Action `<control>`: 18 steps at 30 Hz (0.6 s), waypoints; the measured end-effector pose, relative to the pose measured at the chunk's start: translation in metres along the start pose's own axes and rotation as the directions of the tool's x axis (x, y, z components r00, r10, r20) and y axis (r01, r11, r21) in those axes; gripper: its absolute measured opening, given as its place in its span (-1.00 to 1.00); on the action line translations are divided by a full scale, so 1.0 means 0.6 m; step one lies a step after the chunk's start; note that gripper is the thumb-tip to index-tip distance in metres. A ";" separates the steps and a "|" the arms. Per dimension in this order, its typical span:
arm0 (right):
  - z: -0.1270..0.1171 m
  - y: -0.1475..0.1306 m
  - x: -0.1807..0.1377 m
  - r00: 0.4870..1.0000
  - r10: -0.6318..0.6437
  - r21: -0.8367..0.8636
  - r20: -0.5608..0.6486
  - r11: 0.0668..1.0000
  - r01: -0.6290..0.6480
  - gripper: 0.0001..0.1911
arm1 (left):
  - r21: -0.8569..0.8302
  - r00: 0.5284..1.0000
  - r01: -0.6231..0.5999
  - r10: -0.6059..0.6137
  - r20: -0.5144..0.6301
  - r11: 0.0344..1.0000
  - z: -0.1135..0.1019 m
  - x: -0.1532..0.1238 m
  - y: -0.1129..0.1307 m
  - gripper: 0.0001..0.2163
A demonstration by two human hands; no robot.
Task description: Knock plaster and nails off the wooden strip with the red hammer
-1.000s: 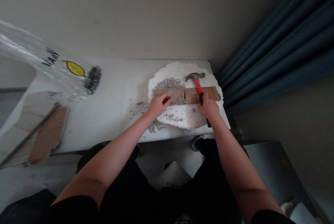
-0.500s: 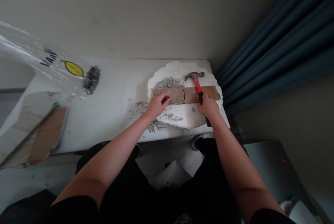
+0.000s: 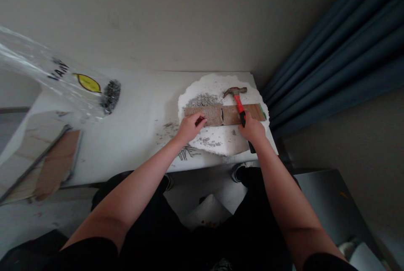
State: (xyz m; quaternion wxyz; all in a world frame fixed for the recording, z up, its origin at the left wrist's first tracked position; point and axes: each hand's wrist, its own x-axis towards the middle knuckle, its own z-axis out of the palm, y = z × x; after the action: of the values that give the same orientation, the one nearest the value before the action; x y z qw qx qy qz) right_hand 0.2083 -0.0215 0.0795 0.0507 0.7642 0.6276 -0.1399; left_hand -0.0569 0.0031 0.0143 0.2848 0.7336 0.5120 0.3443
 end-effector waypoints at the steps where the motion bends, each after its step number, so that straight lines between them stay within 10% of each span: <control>1: 0.000 0.000 0.000 1.000 -0.001 0.000 -0.001 1.000 0.001 -0.24 | 0.001 1.000 -0.001 0.001 0.000 1.000 0.000 0.000 0.000 -0.86; 13: 0.003 0.001 0.004 0.998 -0.029 0.161 -0.055 0.986 0.038 -0.20 | 0.073 0.999 -0.027 0.028 -0.022 0.997 0.007 -0.004 -0.005 -0.85; 18: -0.007 0.020 -0.030 0.986 -0.084 0.758 -0.143 0.631 0.164 -0.24 | 0.069 0.990 -0.109 0.115 -0.087 0.992 0.017 -0.005 -0.014 -0.85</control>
State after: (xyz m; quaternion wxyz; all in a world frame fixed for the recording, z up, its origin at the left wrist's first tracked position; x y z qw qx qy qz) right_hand 0.2174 -0.0397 0.0873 -0.3172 0.6741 0.5616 -0.3600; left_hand -0.0541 0.0023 0.0012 0.2177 0.7536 0.4933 0.3760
